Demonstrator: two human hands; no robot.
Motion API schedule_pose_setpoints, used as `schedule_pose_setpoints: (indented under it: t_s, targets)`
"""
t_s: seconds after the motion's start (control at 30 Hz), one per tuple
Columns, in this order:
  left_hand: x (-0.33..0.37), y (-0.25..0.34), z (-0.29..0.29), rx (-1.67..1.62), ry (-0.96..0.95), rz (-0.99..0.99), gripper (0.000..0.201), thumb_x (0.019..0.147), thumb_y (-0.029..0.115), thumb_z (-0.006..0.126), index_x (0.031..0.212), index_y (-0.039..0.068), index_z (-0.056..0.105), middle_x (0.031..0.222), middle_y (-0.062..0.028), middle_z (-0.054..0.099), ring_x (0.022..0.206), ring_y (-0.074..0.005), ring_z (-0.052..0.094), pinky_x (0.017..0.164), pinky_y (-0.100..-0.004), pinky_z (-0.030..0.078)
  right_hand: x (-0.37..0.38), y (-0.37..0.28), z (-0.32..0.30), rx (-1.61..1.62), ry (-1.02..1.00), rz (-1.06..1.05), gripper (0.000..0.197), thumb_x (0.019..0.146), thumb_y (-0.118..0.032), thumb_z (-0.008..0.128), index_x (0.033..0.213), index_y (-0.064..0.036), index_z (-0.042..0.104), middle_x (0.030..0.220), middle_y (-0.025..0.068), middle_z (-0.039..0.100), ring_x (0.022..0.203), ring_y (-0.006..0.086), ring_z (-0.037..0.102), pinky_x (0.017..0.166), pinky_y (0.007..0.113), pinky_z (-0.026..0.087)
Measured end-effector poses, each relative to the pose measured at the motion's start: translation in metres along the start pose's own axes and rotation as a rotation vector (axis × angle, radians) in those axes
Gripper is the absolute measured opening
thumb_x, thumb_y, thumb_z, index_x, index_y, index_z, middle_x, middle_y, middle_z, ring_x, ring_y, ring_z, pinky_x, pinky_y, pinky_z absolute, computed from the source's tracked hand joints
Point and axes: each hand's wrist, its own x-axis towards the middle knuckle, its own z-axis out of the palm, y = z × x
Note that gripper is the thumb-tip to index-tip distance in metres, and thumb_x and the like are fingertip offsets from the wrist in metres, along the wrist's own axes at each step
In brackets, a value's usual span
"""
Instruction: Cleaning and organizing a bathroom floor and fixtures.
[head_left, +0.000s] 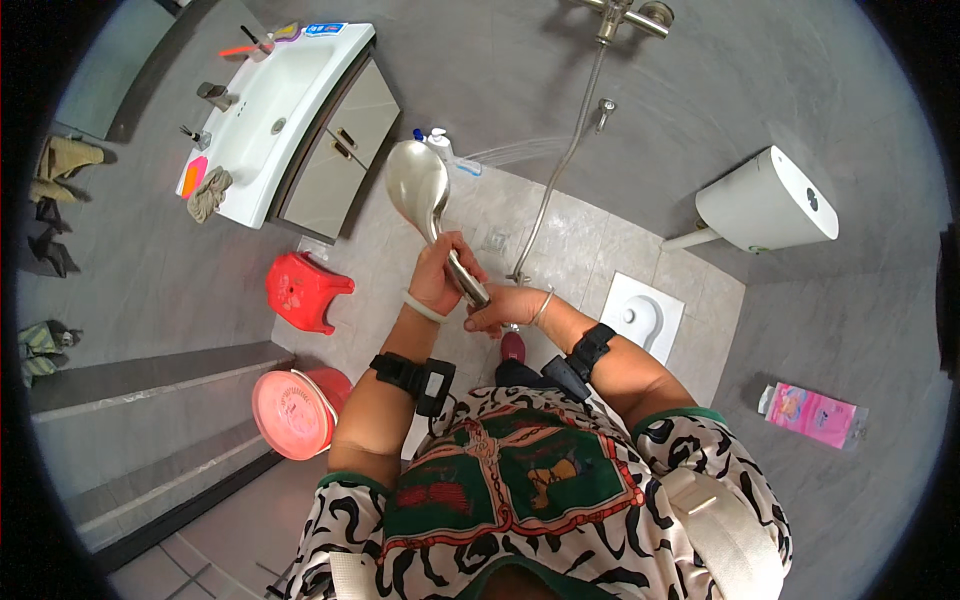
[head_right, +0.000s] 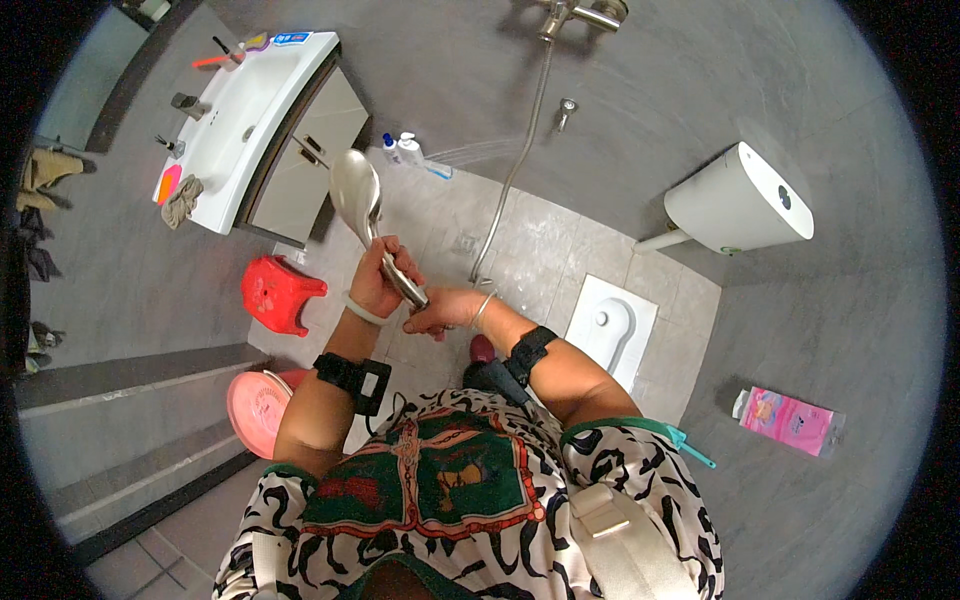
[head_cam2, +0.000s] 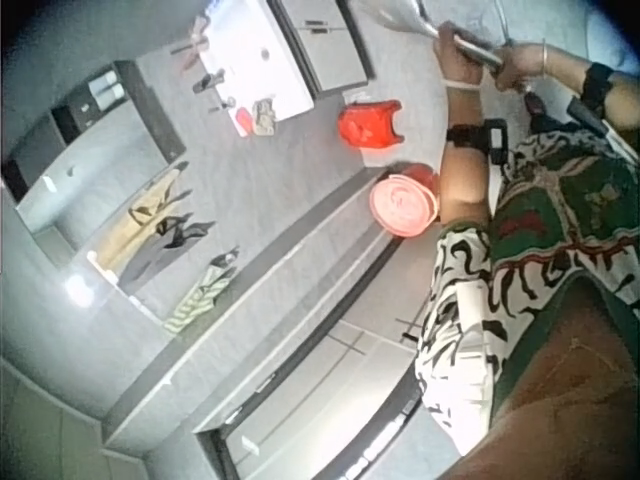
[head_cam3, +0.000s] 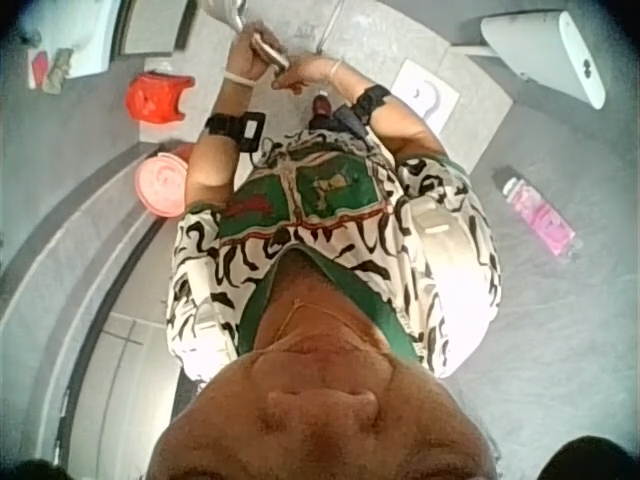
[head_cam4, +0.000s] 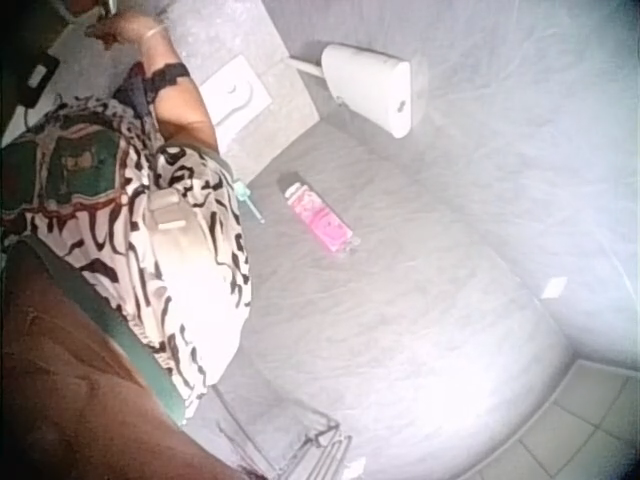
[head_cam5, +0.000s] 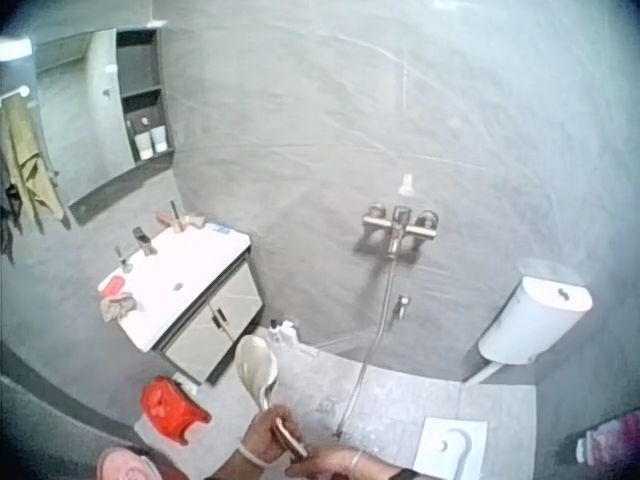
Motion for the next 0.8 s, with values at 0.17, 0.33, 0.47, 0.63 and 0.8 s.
schedule_pose_setpoints:
  t_s: [0.17, 0.33, 0.47, 0.63, 0.8]
  targets:
    - [0.021, 0.0, -0.01, -0.082, -0.002, -0.015, 0.026, 0.08, 0.036, 0.05, 0.068, 0.014, 0.041, 0.055, 0.0013, 0.037, 0.049, -0.0145, 0.04, 0.049, -0.0316, 0.038, 0.006, -0.008, -0.003, 0.059, 0.072, 0.002, 0.031, 0.068, -0.03, 0.061, 0.064, -0.0008, 0.054, 0.055, 0.0085, 0.053, 0.048, 0.0165, 0.051, 0.047, 0.027, 0.04]
    - [0.04, -0.004, -0.008, -0.059, 0.299, 0.088, 0.026, 0.08, 0.035, 0.05, 0.066, 0.014, 0.04, 0.054, 0.0013, 0.036, 0.049, -0.013, 0.04, 0.05, -0.031, 0.039, 0.019, 0.009, -0.005, -0.411, 0.581, 0.026, 0.037, 0.064, -0.038, 0.061, 0.07, -0.002, 0.057, 0.064, 0.0179, 0.055, 0.059, 0.0303, 0.054, 0.057, 0.037, 0.043]
    - [0.048, -0.008, -0.014, 0.021, 0.351, 0.094, 0.029, 0.078, 0.033, 0.053, 0.064, 0.01, 0.041, 0.05, 0.0, 0.038, 0.039, -0.0123, 0.04, 0.038, -0.0268, 0.039, 0.029, 0.019, -0.001, -0.374, 0.617, 0.083, 0.036, 0.065, -0.037, 0.062, 0.068, -0.0012, 0.055, 0.06, 0.0152, 0.055, 0.054, 0.0267, 0.054, 0.053, 0.034, 0.043]
    - [0.046, 0.008, -0.018, 0.071, 0.172, -0.053, 0.034, 0.078, 0.037, 0.052, 0.06, 0.011, 0.039, 0.045, -0.0003, 0.035, 0.038, -0.0121, 0.038, 0.038, -0.0269, 0.037, 0.033, 0.004, 0.01, 0.221, 0.295, 0.07, 0.02, 0.072, -0.015, 0.061, 0.063, -0.0025, 0.048, 0.05, 0.0009, 0.044, 0.045, 0.0136, 0.045, 0.045, 0.025, 0.039]
    - [0.038, 0.04, -0.031, 0.033, -0.164, -0.341, 0.04, 0.077, 0.043, 0.051, 0.058, 0.011, 0.038, 0.044, -0.0005, 0.035, 0.037, -0.0119, 0.037, 0.037, -0.0252, 0.036, 0.053, -0.005, 0.044, 0.713, 0.18, -0.03, 0.021, 0.071, -0.011, 0.061, 0.063, -0.0079, 0.042, 0.049, -0.0008, 0.04, 0.041, 0.01, 0.041, 0.042, 0.022, 0.036]
